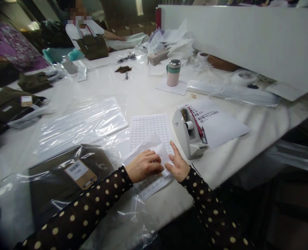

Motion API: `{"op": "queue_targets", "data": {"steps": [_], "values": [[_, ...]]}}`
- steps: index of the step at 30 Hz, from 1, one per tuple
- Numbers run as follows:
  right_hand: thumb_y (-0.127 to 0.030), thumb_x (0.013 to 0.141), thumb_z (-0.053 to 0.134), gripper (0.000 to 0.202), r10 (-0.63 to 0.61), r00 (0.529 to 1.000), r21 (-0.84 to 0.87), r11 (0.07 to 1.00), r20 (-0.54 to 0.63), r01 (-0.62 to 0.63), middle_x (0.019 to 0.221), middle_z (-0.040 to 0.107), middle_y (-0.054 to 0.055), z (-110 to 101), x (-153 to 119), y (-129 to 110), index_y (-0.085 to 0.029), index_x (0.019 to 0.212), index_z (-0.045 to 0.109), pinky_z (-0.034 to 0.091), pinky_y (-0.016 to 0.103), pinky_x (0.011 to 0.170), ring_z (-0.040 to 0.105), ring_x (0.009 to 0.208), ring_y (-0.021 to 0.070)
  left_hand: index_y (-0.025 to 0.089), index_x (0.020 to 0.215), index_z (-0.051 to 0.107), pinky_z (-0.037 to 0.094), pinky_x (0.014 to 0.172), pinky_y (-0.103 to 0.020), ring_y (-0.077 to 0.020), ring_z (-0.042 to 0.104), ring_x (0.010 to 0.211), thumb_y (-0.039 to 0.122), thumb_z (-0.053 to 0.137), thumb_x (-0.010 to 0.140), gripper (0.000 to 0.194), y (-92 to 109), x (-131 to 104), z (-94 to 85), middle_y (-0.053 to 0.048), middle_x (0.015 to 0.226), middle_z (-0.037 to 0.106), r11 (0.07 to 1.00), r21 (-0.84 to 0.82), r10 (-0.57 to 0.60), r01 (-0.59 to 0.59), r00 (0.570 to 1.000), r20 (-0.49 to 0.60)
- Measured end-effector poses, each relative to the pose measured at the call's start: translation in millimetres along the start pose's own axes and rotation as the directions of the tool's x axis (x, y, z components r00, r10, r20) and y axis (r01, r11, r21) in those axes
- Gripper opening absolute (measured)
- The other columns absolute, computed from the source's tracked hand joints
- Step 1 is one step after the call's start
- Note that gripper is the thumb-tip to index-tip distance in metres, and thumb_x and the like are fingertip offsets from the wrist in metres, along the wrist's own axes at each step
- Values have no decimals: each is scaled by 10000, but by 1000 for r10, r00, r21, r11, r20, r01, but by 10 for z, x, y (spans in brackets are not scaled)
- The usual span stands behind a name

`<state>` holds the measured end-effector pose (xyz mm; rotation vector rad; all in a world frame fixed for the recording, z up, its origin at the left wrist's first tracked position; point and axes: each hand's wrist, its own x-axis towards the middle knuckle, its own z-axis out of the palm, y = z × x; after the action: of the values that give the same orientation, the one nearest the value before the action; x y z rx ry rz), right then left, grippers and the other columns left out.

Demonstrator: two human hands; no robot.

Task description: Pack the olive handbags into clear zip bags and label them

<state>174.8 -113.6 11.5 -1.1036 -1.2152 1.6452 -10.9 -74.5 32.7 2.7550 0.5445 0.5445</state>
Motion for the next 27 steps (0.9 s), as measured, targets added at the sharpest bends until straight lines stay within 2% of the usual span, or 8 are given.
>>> {"op": "queue_targets", "data": {"steps": [6,12,15,17,19,20,24,27], "values": [[-385,730,586,829,27,993,-115,993,-113,-40,905,634,80,30,19,89,-183,1384,119,482,291,607,605,703,176,178,774,616,384,701,-265,-135,503,752,314,490,868,208,9,-4,-10,-34,839,597,997,-59,-54,57,997,60],[-403,708,582,813,47,963,-101,992,-265,-76,805,653,45,-61,31,267,-175,1360,154,488,291,568,592,592,159,181,795,622,428,796,-273,-140,543,865,208,493,855,145,34,-79,-4,-44,970,634,913,-344,-246,220,969,-33],[-387,741,531,693,-30,936,-376,920,-351,-112,870,647,74,-106,1,292,-167,1334,248,504,360,642,607,664,192,169,805,608,451,782,-270,-135,565,833,190,513,835,102,98,-138,-55,-38,896,650,783,-525,-435,334,897,-79],[-383,735,547,601,-248,885,-642,763,-394,-72,1044,596,127,-91,-51,216,-164,1269,379,477,437,784,591,879,253,159,804,604,465,724,-262,-127,571,749,218,539,818,88,155,-201,-148,-26,803,645,674,-615,-567,410,821,-74],[-383,725,583,486,-471,819,-806,592,-328,17,1154,534,138,-9,-117,64,-174,1156,499,422,461,894,511,1051,286,149,786,594,466,685,-251,-115,558,690,241,555,805,101,226,-290,-291,-15,743,627,586,-683,-638,437,768,-55],[-384,733,587,422,-516,813,-831,551,-270,73,1149,537,128,62,-149,-29,-184,1101,535,418,449,907,499,1068,281,145,775,587,464,682,-248,-112,552,685,240,558,799,102,268,-344,-377,-13,736,620,557,-707,-648,434,760,-44],[-387,777,568,260,-373,928,-744,624,-15,239,966,622,71,508,-233,-404,-214,970,589,464,369,832,574,913,220,150,886,569,458,674,-242,-102,540,677,207,556,776,125,497,-622,-753,0,735,602,538,-703,-644,465,765,13],[-396,786,557,223,-299,944,-654,688,140,315,894,632,49,919,-241,-602,-217,912,602,463,346,798,581,860,199,183,1127,473,447,610,-230,-102,535,642,180,556,747,388,705,-882,-1016,11,763,606,606,-593,-641,530,767,31]]}}
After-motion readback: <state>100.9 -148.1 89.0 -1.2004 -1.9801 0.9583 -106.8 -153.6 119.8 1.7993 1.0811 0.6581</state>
